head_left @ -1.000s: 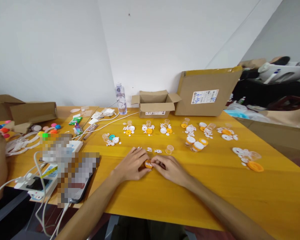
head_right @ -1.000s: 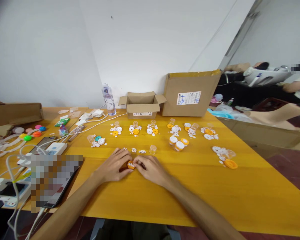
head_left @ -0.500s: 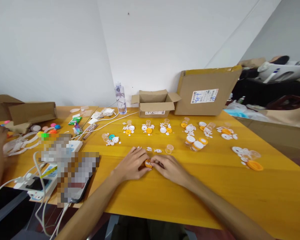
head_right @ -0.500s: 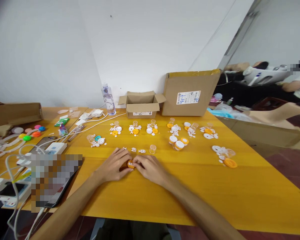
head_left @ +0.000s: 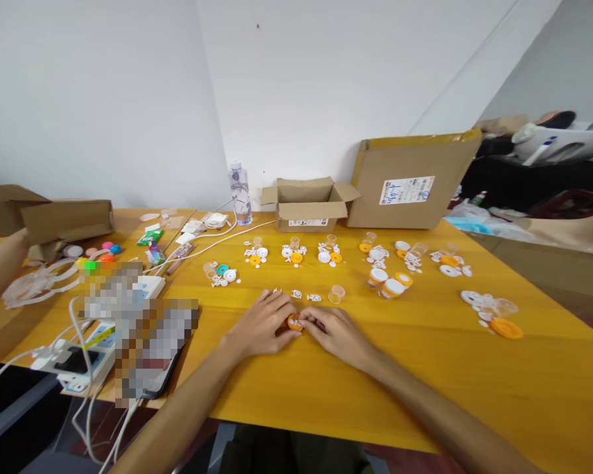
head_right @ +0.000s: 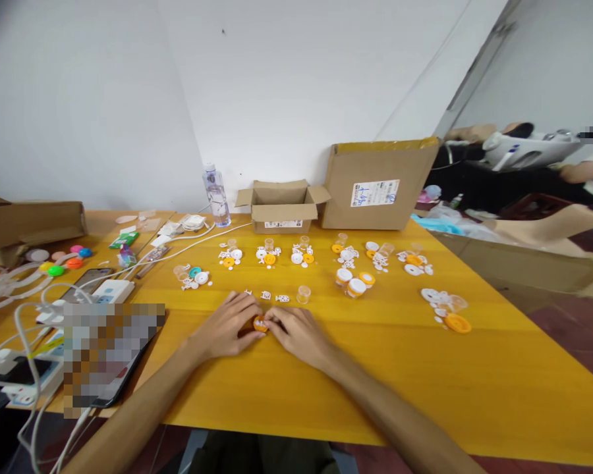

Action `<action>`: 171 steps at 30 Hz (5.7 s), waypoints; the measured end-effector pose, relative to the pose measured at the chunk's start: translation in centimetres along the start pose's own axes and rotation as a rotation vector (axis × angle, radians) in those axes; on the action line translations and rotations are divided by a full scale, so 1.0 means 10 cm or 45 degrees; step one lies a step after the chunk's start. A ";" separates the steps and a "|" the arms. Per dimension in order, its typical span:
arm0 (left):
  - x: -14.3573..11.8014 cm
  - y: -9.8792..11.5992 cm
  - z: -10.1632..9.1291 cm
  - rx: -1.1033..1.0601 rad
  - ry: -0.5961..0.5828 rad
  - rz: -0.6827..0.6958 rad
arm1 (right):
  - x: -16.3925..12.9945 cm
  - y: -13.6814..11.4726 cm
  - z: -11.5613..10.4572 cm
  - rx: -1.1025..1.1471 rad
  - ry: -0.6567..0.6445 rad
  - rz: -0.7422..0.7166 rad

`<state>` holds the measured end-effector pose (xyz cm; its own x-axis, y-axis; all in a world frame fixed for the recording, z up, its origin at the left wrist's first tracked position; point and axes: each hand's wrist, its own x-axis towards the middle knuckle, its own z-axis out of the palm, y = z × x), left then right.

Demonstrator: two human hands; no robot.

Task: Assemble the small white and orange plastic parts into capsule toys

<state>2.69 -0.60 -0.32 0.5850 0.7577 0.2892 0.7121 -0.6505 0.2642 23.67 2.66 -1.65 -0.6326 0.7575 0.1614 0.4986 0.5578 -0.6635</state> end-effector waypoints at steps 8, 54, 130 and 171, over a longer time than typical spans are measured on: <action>0.00 0.01 0.00 0.000 -0.001 -0.002 | 0.00 -0.02 -0.01 -0.003 0.016 -0.018; -0.01 0.03 -0.02 -0.002 -0.014 0.018 | -0.02 -0.04 -0.08 0.012 -0.041 -0.060; -0.02 0.00 -0.04 0.022 0.022 -0.012 | 0.10 0.23 0.00 -1.055 0.204 -0.725; 0.00 -0.05 -0.01 0.033 0.056 -0.017 | 0.01 0.04 0.05 -0.618 0.286 -0.608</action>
<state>2.31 -0.34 -0.35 0.5579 0.7630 0.3265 0.7299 -0.6383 0.2446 23.53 2.75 -2.32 -0.7363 0.4153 0.5342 0.4380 0.8943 -0.0916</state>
